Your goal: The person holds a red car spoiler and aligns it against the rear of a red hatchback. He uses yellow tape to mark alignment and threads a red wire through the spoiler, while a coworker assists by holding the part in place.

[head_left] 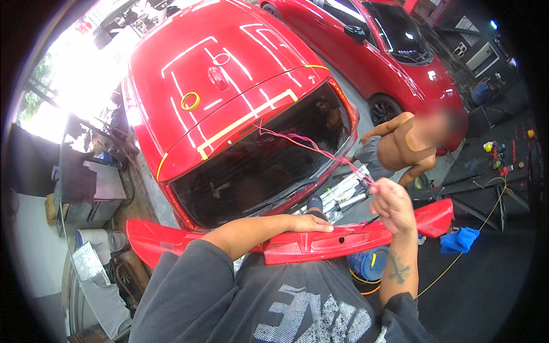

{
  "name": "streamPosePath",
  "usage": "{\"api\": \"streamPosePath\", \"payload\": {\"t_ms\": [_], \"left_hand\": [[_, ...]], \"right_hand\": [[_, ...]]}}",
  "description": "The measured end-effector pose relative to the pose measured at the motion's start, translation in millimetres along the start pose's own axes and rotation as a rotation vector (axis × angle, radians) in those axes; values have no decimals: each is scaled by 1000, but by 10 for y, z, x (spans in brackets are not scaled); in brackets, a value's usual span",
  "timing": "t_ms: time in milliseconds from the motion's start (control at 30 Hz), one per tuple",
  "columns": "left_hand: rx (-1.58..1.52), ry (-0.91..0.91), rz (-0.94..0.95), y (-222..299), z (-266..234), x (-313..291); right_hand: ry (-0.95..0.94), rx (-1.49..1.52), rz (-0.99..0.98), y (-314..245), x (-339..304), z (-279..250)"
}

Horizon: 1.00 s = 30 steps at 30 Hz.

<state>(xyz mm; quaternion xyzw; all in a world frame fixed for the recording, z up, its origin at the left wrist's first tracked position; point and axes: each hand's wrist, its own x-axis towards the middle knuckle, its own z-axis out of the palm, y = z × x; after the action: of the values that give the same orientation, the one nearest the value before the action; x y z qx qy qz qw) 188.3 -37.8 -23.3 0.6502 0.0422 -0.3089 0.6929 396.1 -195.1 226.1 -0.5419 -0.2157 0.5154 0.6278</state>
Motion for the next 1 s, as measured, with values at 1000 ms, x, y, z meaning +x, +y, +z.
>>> {"api": "streamPosePath", "payload": {"t_ms": [1000], "left_hand": [[19, -46, 9, 75, 168, 131]], "right_hand": [[208, 702, -731, 609, -1778, -408]]}}
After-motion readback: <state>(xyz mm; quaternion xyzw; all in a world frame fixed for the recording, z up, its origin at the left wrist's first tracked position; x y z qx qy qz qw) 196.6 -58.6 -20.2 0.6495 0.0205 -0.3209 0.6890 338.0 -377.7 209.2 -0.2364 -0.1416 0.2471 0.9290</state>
